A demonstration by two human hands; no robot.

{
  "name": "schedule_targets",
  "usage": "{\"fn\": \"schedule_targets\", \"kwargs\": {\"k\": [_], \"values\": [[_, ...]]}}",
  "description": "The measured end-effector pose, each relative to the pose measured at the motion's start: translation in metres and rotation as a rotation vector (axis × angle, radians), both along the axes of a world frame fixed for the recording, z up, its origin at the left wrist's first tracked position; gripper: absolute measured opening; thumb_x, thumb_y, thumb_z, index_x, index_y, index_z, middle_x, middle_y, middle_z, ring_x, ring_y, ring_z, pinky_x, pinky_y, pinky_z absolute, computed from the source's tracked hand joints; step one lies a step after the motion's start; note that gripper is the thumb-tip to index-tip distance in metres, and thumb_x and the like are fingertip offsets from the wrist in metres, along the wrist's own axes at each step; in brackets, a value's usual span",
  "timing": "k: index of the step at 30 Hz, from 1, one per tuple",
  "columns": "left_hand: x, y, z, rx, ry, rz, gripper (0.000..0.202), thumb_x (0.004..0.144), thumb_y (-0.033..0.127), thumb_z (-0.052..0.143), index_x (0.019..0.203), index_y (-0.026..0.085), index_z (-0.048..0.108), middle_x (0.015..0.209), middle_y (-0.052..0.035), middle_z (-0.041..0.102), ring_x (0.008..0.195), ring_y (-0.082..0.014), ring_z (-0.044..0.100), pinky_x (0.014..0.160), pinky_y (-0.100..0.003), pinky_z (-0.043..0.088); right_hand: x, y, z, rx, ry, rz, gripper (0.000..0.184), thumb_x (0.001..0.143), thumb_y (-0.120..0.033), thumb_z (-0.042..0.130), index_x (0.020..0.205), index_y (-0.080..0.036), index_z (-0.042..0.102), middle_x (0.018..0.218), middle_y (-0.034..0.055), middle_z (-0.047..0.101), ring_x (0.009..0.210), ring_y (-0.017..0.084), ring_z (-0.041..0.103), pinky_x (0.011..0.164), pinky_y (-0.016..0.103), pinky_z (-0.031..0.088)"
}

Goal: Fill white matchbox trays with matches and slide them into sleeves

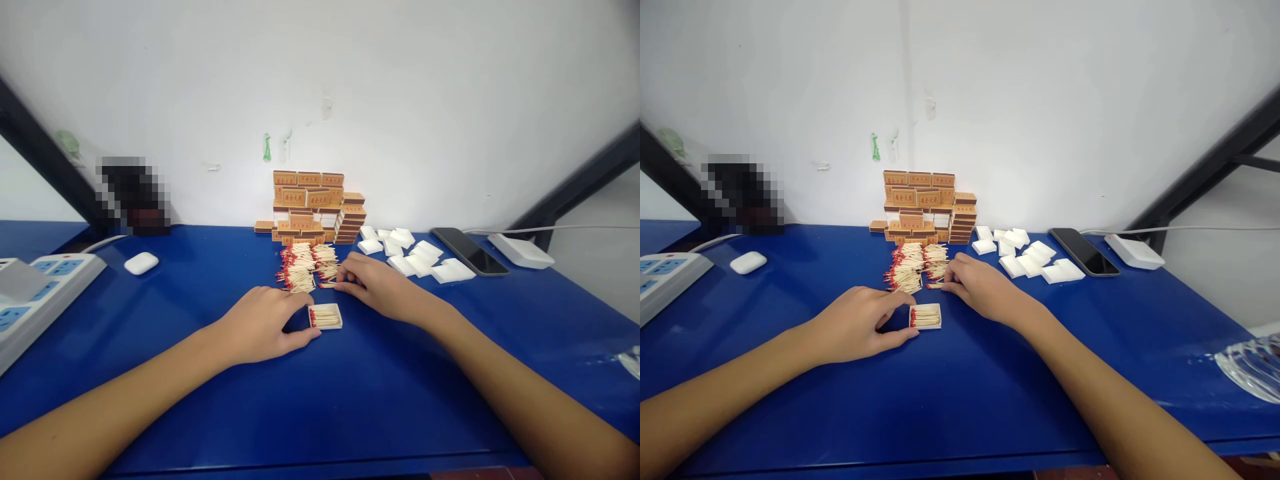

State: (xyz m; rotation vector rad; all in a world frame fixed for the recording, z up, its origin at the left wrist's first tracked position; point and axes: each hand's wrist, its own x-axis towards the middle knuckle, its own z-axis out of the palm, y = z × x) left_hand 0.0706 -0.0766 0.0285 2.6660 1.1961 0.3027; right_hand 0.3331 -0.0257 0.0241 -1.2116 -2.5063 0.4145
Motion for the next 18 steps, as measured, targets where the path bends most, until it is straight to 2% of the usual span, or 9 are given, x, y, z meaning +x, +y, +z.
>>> {"fn": "schedule_targets", "kwargs": {"k": [10, 18], "values": [[0.0, 0.0, 0.002, -0.009, 0.0, 0.0, 0.039, 0.095, 0.049, 0.065, 0.121, 0.02, 0.069, 0.068, 0.001, 0.065, 0.057, -0.0177, 0.062, 0.057, -0.029, 0.043, 0.011, -0.002, 0.006, -0.106, -0.019, -0.011, 0.017, 0.101, -0.029, 0.058, 0.085, -0.022, 0.059, 0.091, 0.0042, 0.061, 0.076, 0.018, 0.055, 0.069, 0.033, 0.044], [0.0, 0.001, 0.0, 0.003, 0.004, 0.0, 0.04, 0.095, 0.05, 0.065, 0.121, 0.02, 0.069, 0.068, 0.0009, 0.065, 0.058, -0.0179, 0.062, 0.056, -0.029, 0.041, 0.008, -0.005, 0.01, -0.066, -0.001, 0.0, 0.016, 0.102, -0.028, 0.058, 0.088, -0.022, 0.058, 0.092, 0.0043, 0.06, 0.078, 0.018, 0.055, 0.07, 0.032, 0.043]]}}
